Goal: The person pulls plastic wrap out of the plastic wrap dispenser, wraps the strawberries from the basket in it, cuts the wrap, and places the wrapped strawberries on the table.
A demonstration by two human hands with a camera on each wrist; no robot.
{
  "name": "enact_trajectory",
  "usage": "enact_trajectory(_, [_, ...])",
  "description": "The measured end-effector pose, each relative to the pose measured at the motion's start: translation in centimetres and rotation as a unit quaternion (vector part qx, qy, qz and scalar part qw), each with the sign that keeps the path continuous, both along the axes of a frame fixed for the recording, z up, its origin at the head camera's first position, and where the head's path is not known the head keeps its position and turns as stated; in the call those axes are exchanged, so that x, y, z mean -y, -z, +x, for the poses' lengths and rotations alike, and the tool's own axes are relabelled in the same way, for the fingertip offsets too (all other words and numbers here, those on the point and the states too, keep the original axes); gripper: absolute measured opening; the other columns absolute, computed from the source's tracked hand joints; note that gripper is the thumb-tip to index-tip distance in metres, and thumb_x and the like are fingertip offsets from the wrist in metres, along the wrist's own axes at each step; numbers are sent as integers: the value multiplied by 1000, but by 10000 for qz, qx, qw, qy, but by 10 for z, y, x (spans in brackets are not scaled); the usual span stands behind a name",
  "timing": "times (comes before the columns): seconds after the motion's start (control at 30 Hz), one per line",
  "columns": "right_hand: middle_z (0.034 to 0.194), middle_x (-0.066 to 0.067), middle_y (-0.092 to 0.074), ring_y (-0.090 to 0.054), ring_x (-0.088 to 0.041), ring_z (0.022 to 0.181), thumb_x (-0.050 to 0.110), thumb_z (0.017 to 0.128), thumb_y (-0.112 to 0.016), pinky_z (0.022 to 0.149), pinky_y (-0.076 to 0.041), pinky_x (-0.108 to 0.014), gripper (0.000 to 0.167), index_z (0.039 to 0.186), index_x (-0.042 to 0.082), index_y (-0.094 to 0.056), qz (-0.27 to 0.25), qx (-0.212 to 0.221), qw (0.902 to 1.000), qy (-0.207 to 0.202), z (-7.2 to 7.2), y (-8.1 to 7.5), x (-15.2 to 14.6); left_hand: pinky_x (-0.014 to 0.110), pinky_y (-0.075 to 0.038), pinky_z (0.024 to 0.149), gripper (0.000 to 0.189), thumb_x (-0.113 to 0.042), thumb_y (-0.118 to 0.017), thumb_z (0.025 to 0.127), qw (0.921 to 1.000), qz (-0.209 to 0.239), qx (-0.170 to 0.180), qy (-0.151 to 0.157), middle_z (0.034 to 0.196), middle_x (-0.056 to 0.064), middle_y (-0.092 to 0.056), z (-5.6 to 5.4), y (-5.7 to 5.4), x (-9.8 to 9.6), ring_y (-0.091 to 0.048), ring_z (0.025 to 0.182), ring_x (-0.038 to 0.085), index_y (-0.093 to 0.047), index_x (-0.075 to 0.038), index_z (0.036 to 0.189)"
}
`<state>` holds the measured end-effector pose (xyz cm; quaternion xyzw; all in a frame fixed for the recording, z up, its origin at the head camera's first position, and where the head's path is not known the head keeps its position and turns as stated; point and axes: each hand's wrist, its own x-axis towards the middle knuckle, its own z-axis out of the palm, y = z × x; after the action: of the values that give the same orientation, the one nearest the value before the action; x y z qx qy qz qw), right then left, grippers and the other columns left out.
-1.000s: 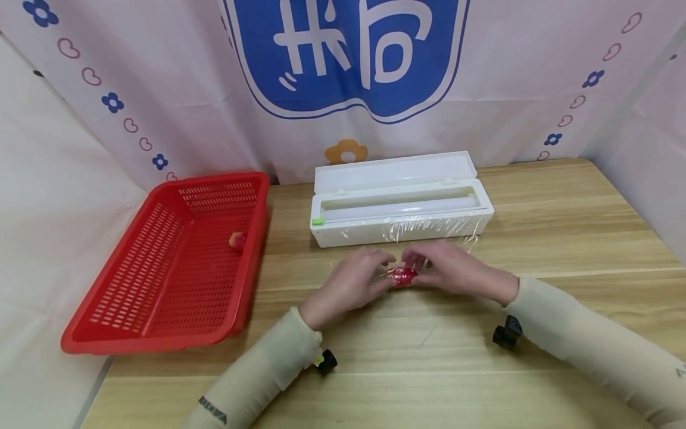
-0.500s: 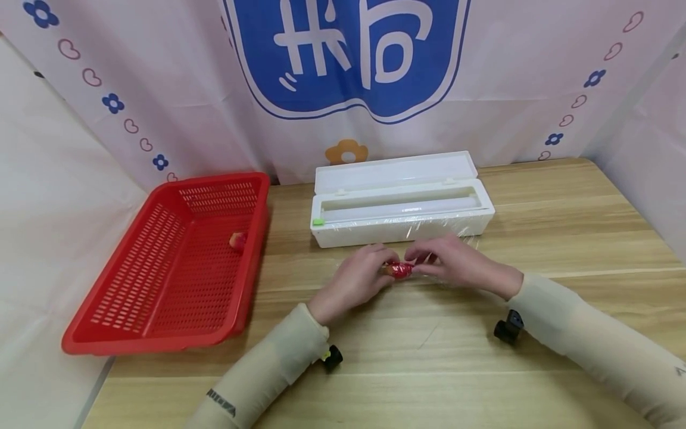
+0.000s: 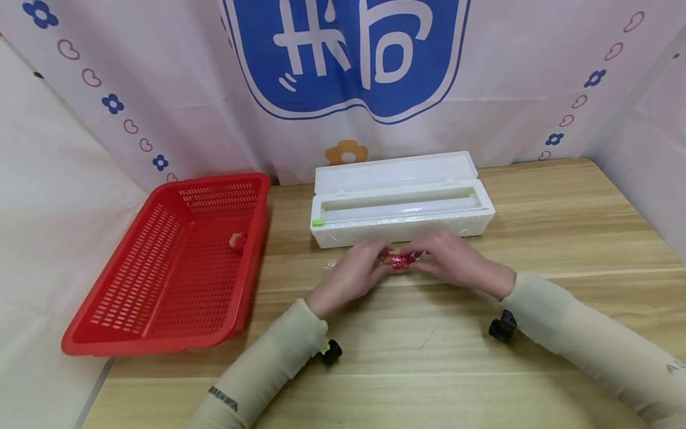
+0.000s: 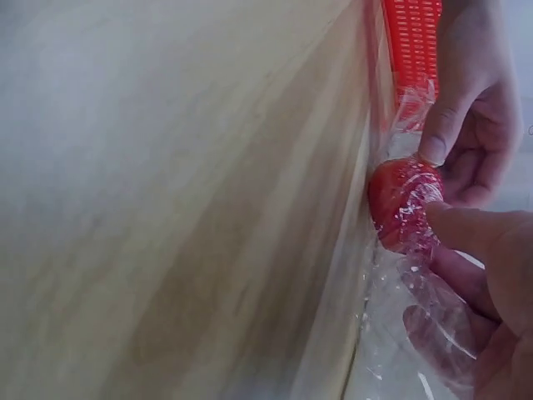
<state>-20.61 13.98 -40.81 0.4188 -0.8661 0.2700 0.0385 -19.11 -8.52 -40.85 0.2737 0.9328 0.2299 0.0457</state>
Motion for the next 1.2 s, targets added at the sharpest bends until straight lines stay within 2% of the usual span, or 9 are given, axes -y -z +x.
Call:
enact_trajectory(0.13, [104,5,-76,-71,-9,93,13,85,-77,84,-59,-31,23,108,17,-75,-42,18,10000,3,-3,4,2,34,-53,91,25,-26,-70,93,9998,38,-70,-164,110,-2,-69,1,1,1,-63,103,15,-65,-16,116])
enact_trajectory(0.37, [100,7,-76,-71,-8,92,12,84,-78,84,-58,-31,21,105,18,-75,60,4,10000,29,-4,2,4,35,-51,100,29,-22,-72,91,9971,78,-735,-159,119,2,-69,9,-8,8,-63,113,19,-70,-12,119])
enact_trajectory(0.47, [101,6,-76,-71,-8,91,12,84,-78,84,-58,-30,22,105,17,-76,103,-56,9999,65,-3,2,3,36,-51,101,31,-17,-72,91,9938,157,-1057,-308,121,5,-68,13,-14,16,-63,114,21,-69,-10,121])
enact_trajectory(0.53, [101,5,-77,-71,-9,91,11,83,-78,84,-58,-30,23,106,17,-76,119,-89,9999,75,-3,1,3,38,-51,101,32,-14,-71,90,9901,161,-1301,-495,121,7,-68,15,-17,21,-64,113,23,-68,-8,121])
enact_trajectory(0.63, [101,4,-77,-72,-10,91,11,83,-78,84,-59,-30,23,105,17,-76,139,-113,9998,68,-3,1,3,40,-52,100,30,-13,-70,91,9817,28,-1657,-941,119,10,-67,18,-21,28,-63,111,26,-68,-6,120])
enact_trajectory(0.73, [100,4,-77,-72,-10,90,12,83,-78,84,-59,-31,23,105,16,-75,161,-112,9998,56,-3,1,3,44,-52,96,31,-12,-68,91,9711,-258,-1901,-1416,117,13,-63,21,-23,35,-60,110,29,-67,-4,122])
enact_trajectory(0.83, [101,4,-77,-72,-11,91,12,83,-78,85,-59,-32,23,105,17,-75,180,-111,9998,60,-3,1,3,45,-52,96,38,-15,-67,93,9609,-644,-2039,-1757,121,17,-59,22,-23,41,-56,113,32,-62,-2,128])
enact_trajectory(1.0, [100,5,-76,-71,-10,91,14,83,-78,84,-58,-32,23,106,18,-75,228,-149,9996,45,-3,0,2,44,-50,101,46,-17,-65,94,9487,-1053,-2214,-1996,127,20,-55,21,-17,49,-53,118,35,-55,1,136])
enact_trajectory(1.2, [100,6,-76,-71,-11,90,15,84,-79,83,-58,-32,23,106,19,-76,272,-175,9995,-2,-4,-2,2,44,-51,99,45,-16,-67,93,9468,-1032,-2274,-2030,126,20,-55,20,-13,55,-52,117,34,-56,0,134])
